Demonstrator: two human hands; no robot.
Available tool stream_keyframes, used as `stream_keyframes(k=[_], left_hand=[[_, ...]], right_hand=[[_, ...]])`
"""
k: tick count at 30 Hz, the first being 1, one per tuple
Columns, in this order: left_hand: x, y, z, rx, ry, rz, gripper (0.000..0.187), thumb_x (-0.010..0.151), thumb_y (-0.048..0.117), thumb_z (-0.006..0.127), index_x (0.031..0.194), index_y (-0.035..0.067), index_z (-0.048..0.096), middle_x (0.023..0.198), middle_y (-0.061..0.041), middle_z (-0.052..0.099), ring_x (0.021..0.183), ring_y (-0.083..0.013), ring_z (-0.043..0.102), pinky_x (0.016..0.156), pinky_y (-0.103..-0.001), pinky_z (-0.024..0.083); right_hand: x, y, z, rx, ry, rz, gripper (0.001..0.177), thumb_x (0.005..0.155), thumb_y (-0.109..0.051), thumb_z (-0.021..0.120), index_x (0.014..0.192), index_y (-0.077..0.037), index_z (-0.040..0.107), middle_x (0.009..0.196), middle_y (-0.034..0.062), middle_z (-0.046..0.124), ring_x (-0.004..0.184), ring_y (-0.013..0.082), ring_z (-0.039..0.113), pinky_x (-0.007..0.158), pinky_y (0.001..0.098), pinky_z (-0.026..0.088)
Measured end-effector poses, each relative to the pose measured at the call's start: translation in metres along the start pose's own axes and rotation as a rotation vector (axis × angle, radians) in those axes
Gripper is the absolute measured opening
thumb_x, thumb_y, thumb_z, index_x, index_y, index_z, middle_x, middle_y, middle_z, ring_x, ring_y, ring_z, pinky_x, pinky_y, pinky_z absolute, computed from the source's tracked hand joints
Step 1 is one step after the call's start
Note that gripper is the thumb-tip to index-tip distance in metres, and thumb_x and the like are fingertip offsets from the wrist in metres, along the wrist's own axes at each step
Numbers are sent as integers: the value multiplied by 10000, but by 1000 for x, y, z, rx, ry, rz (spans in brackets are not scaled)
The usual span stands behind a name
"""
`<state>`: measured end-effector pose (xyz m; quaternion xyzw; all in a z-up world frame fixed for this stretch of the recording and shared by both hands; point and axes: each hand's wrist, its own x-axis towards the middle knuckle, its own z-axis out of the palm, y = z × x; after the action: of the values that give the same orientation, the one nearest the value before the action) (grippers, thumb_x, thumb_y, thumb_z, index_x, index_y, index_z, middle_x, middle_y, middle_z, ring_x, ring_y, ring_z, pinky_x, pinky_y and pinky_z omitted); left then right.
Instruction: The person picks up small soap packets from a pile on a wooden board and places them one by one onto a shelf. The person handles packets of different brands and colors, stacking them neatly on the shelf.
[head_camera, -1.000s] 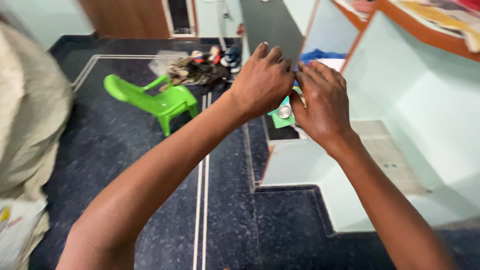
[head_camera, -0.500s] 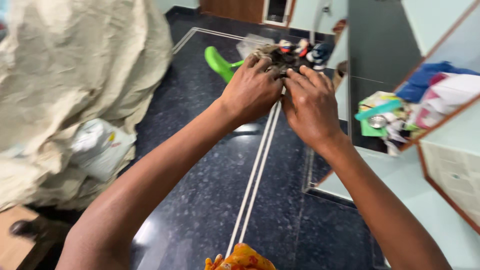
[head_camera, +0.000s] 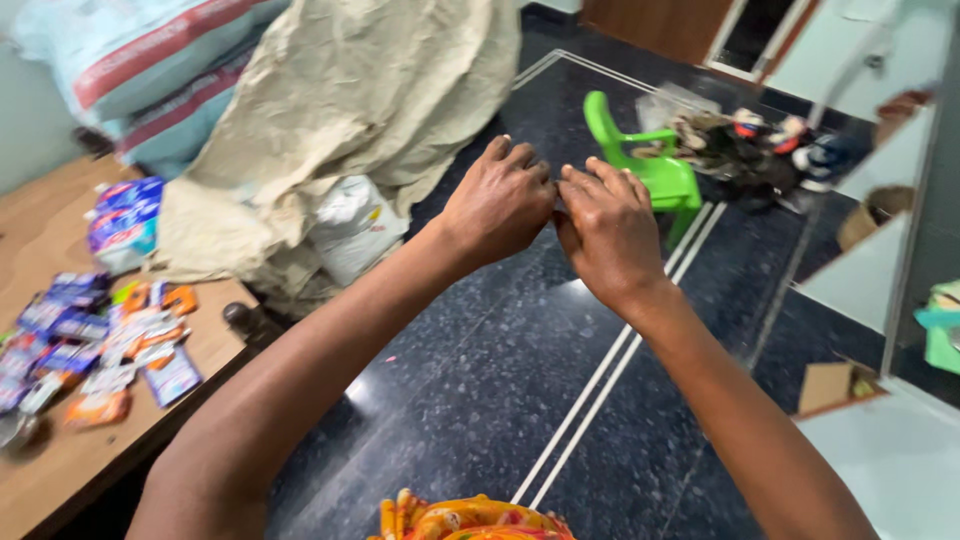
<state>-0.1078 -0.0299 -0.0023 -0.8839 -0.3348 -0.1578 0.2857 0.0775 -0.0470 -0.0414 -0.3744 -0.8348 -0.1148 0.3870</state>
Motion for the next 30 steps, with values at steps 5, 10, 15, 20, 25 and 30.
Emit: stream_keyframes(k=[5, 10, 15, 20, 25, 30], left_hand=[[-56, -30, -9, 40, -97, -153, 129, 812, 222, 684, 744, 125, 733, 879, -58, 699, 993, -248, 633, 898, -434, 452], [-97, -58, -8, 98, -169, -289, 126, 813, 208, 682, 743, 119, 736, 883, -63, 704, 994, -252, 638, 919, -443, 457], [-127, -85, -4, 142, -181, -395, 118, 805, 201, 675, 794, 109, 748, 909, -75, 712, 1010, -272, 640, 885, -452, 460], [-155, -100, 0, 209, -206, -523, 143, 811, 229, 681, 813, 105, 753, 933, -84, 719, 1034, -271, 641, 909, -453, 459], [-187, -109, -3, 241, -270, -683, 128, 821, 228, 693, 811, 117, 756, 931, -87, 720, 1035, -279, 646, 906, -472, 463], [-223, -113, -6, 311, -294, -800, 141, 809, 230, 702, 852, 104, 750, 956, -90, 717, 1015, -290, 654, 863, -457, 480]], right_hand=[[30, -31, 47, 74, -47, -114, 346, 879, -138, 723, 1196, -5, 689, 1330, 140, 681, 1319, 368, 553, 1119, 563, 379], [60, -52, 93, 176, -77, -222, 334, 879, -150, 724, 1184, -18, 689, 1333, 133, 679, 1321, 356, 547, 1113, 559, 378], [92, -64, 139, 264, -104, -323, 330, 879, -137, 707, 1181, -4, 684, 1323, 142, 675, 1312, 355, 538, 1110, 543, 384], [117, -77, 179, 346, -85, -419, 305, 885, -112, 694, 1182, -44, 688, 1315, 117, 685, 1327, 341, 546, 1121, 536, 382], [133, -105, 215, 457, -119, -499, 274, 908, -143, 707, 1170, -64, 689, 1298, 100, 695, 1298, 347, 570, 1102, 528, 389], [141, -133, 242, 553, -134, -560, 321, 904, -147, 715, 1209, -48, 687, 1274, 111, 702, 1266, 353, 588, 1081, 510, 404]])
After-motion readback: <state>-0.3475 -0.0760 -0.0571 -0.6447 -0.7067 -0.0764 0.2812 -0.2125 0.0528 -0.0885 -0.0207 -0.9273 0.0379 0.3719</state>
